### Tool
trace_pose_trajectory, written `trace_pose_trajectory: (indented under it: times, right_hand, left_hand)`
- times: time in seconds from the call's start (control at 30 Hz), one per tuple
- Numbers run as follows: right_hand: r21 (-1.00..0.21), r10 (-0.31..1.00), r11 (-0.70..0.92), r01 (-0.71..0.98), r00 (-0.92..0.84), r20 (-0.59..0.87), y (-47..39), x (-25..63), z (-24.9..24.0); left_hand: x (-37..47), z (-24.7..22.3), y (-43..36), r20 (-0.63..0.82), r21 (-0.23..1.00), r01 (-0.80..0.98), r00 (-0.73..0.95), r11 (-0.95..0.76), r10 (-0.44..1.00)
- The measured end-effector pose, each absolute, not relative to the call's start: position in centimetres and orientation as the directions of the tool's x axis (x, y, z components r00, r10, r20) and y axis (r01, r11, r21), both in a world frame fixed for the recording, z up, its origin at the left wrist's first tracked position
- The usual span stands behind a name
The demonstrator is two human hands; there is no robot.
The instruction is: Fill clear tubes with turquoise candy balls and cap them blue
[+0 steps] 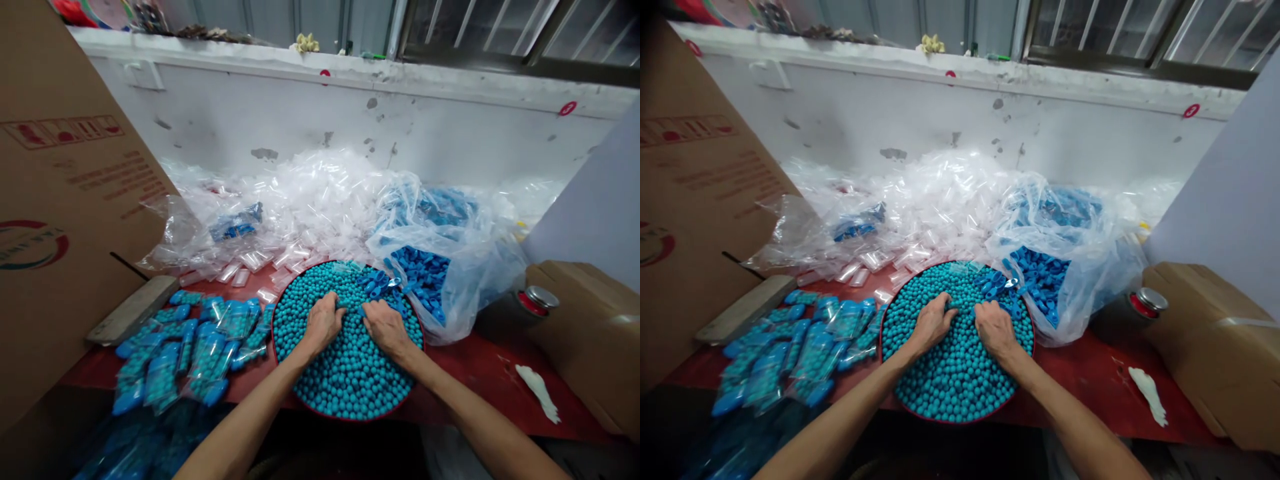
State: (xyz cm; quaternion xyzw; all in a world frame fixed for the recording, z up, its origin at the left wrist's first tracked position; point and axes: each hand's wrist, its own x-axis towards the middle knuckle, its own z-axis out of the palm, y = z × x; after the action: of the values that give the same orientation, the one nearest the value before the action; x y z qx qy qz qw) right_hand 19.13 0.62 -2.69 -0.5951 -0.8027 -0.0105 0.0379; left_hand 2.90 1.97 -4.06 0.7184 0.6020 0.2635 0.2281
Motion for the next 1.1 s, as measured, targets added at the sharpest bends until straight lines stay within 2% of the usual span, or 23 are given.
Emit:
trace_pose_trajectory:
  times: [0.13,0.2,0.3,0.43,0.5,0.57,0.67,0.73,0.8,0.93,1.1]
  right_hand:
    - [-0.153,0.975,0.201,0.968,-0.183,0.122,1.8,18.9,-1.9]
    - [-0.214,0.961,0.265,0.940,-0.241,0.134,2.0,18.3,-1.3]
    - [-0.225,0.928,0.373,0.900,-0.354,0.120,1.6,17.2,-0.8]
    - [-0.216,0.905,0.423,0.880,-0.424,0.046,0.4,17.9,-1.4]
    - [-0.266,0.901,0.422,0.867,-0.433,0.020,0.3,18.9,-1.8]
    - [-0.381,0.915,0.397,0.835,-0.392,0.094,0.6,19.6,-2.0]
    - [-0.575,0.911,0.411,0.708,-0.289,0.295,1.1,19.1,-1.5]
    - [-0.652,0.895,0.445,0.614,-0.278,0.348,1.1,18.2,-1.1]
    - [-0.697,0.896,0.444,0.563,-0.294,0.334,0.8,17.5,-0.9]
    - [-0.722,0.915,0.393,0.570,-0.318,0.247,0.1,18.0,-1.1]
    - [-0.825,0.953,0.287,0.486,-0.228,0.197,-0.2,18.0,-1.0]
  left_hand:
    - [2.6,-4.0,2.2,0.092,0.710,0.677,0.184,-0.194,0.979]
    - [2.5,-4.0,2.3,0.096,0.763,0.610,0.223,-0.216,0.970]
    - [2.2,-4.2,2.4,0.108,0.839,0.493,0.262,-0.229,0.959]
    - [1.2,-4.3,2.3,0.101,0.889,0.409,0.264,-0.206,0.959]
    - [0.9,-4.2,2.1,0.085,0.917,0.352,0.281,-0.185,0.956]
    - [1.0,-4.1,2.0,0.064,0.948,0.280,0.308,-0.155,0.949]
    - [1.3,-3.7,1.8,0.055,0.969,0.208,0.332,-0.130,0.942]
    - [1.5,-3.3,1.5,0.060,0.977,0.176,0.328,-0.123,0.943]
    - [1.4,-2.8,1.3,0.030,0.986,0.147,0.316,-0.081,0.948]
    - [0.7,-2.4,0.7,-0.090,0.994,0.082,0.317,0.068,0.944]
    - [0.9,-2.9,0.2,-0.119,0.993,0.026,0.394,0.119,0.911]
